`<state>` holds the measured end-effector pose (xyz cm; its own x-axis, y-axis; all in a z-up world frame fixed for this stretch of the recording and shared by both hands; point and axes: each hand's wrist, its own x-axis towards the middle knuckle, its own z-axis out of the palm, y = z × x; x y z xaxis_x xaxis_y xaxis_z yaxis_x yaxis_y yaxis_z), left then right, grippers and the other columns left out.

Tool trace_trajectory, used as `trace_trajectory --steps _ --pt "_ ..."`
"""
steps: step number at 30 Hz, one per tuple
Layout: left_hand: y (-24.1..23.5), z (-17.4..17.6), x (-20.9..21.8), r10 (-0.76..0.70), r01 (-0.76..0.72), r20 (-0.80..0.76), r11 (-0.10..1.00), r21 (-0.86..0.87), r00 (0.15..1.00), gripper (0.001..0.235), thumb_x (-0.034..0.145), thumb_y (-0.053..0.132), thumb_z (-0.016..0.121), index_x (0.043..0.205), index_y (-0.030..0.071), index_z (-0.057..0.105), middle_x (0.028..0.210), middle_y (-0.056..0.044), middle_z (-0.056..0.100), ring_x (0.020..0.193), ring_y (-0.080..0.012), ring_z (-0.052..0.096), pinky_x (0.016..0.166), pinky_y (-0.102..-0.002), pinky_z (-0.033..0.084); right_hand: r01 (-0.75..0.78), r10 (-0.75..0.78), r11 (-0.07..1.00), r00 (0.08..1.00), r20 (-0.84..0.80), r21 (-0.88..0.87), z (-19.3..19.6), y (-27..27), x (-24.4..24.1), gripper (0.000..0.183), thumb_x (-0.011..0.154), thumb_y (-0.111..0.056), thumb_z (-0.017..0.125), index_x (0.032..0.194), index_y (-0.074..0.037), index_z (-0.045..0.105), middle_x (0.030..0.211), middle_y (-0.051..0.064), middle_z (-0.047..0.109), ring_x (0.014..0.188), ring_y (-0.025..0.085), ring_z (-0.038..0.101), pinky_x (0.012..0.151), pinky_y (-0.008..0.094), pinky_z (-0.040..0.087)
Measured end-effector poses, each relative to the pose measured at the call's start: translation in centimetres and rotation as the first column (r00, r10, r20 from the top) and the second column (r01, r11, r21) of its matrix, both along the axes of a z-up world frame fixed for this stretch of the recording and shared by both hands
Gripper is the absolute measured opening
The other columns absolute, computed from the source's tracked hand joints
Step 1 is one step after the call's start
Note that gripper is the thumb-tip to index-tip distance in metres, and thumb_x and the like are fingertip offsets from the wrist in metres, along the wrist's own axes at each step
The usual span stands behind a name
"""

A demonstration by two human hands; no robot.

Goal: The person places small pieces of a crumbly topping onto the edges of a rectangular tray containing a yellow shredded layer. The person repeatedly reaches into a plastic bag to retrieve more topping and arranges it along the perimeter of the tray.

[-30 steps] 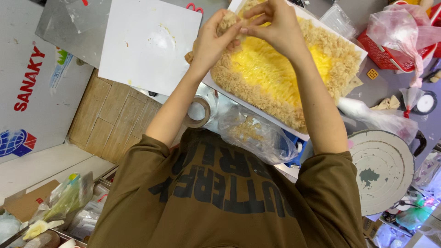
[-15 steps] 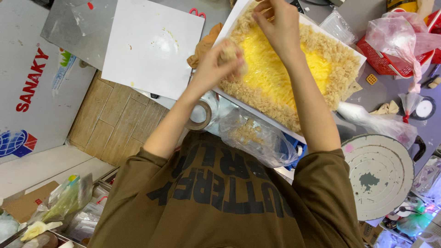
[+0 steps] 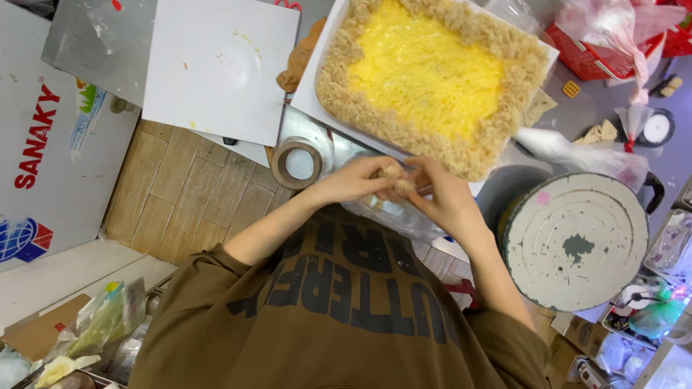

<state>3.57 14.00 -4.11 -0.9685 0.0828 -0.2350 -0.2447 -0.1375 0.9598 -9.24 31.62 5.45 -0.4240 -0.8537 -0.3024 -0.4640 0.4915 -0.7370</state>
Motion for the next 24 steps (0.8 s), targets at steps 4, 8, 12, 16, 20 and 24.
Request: trace_trajectory --steps 4,8,12,16,20,24 --pt "1.8 -1.1 0.6 -0.016 -0.049 -0.143 0.899 -0.435 0.990 0.032 0.102 0.020 0.056 0.126 -0.001 0.056 0.099 -0.019 0.078 0.089 -0.0241 0.076 0.074 -0.035 0.058 -0.101 0.127 0.980 0.980 -0.151 0.171 -3.1 3.6 1.4 0.060 0.081 -0.018 0.082 0.136 -0.013 0.058 0.099 0.012 0.073 0.092 0.026 0.072 0.075 0.037 0.057" --pt "1.9 0.4 0.3 0.029 -0.023 0.008 0.911 -0.412 1.000 0.028 0.100 0.022 0.058 0.114 0.001 0.046 0.086 -0.016 0.078 0.082 -0.0219 0.077 0.070 -0.035 0.057 -0.068 0.061 0.997 0.973 -0.223 -0.025 -4.3 4.8 1.3 0.057 0.080 -0.021 0.087 0.129 -0.011 0.060 0.112 0.013 0.074 0.097 0.026 0.072 0.077 0.037 0.058" --pt "1.3 1.9 -1.4 -0.017 -0.028 -0.090 0.877 -0.480 0.996 0.019 0.098 0.019 0.062 0.106 0.004 0.053 0.092 -0.011 0.076 0.084 -0.0207 0.077 0.070 -0.033 0.059 0.177 -0.150 0.939 0.982 0.112 -0.294 -2.7 3.5 0.8 0.059 0.087 -0.019 0.084 0.136 -0.004 0.054 0.123 0.011 0.070 0.105 0.022 0.075 0.086 0.033 0.063" --pt "-1.4 2.5 -4.2 0.045 -0.351 -0.447 0.691 -0.632 0.894 0.013 0.094 0.016 0.074 0.095 0.007 0.065 0.094 -0.012 0.069 0.083 -0.0257 0.069 0.071 -0.035 0.058 0.127 -0.171 0.907 0.982 -0.076 -0.400 -1.9 -1.3 -1.4 0.054 0.093 -0.020 0.085 0.135 -0.005 0.054 0.112 0.009 0.073 0.102 0.020 0.075 0.089 0.031 0.064" --pt "-8.4 4.1 -6.9 0.250 -0.496 -0.451 0.639 -0.587 0.857 0.024 0.086 0.010 0.080 0.105 0.003 0.068 0.097 -0.009 0.073 0.075 -0.0181 0.072 0.068 -0.032 0.057 0.024 -0.120 0.819 0.984 -0.129 -0.573 -1.9 -7.6 -5.1 0.045 0.100 -0.014 0.084 0.133 -0.005 0.056 0.106 0.009 0.073 0.099 0.018 0.076 0.080 0.030 0.064" --pt "-14.3 4.2 -9.0 0.456 -0.560 -0.345 0.516 -0.648 0.820 0.039 0.081 0.025 0.090 0.104 0.007 0.064 0.081 -0.004 0.072 0.071 -0.0166 0.074 0.062 -0.033 0.054 -0.055 -0.057 0.799 0.984 -0.168 -0.598 -4.7 -15.7 -10.0 0.042 0.098 -0.011 0.085 0.127 -0.002 0.056 0.100 0.008 0.073 0.088 0.016 0.077 0.071 0.029 0.062"
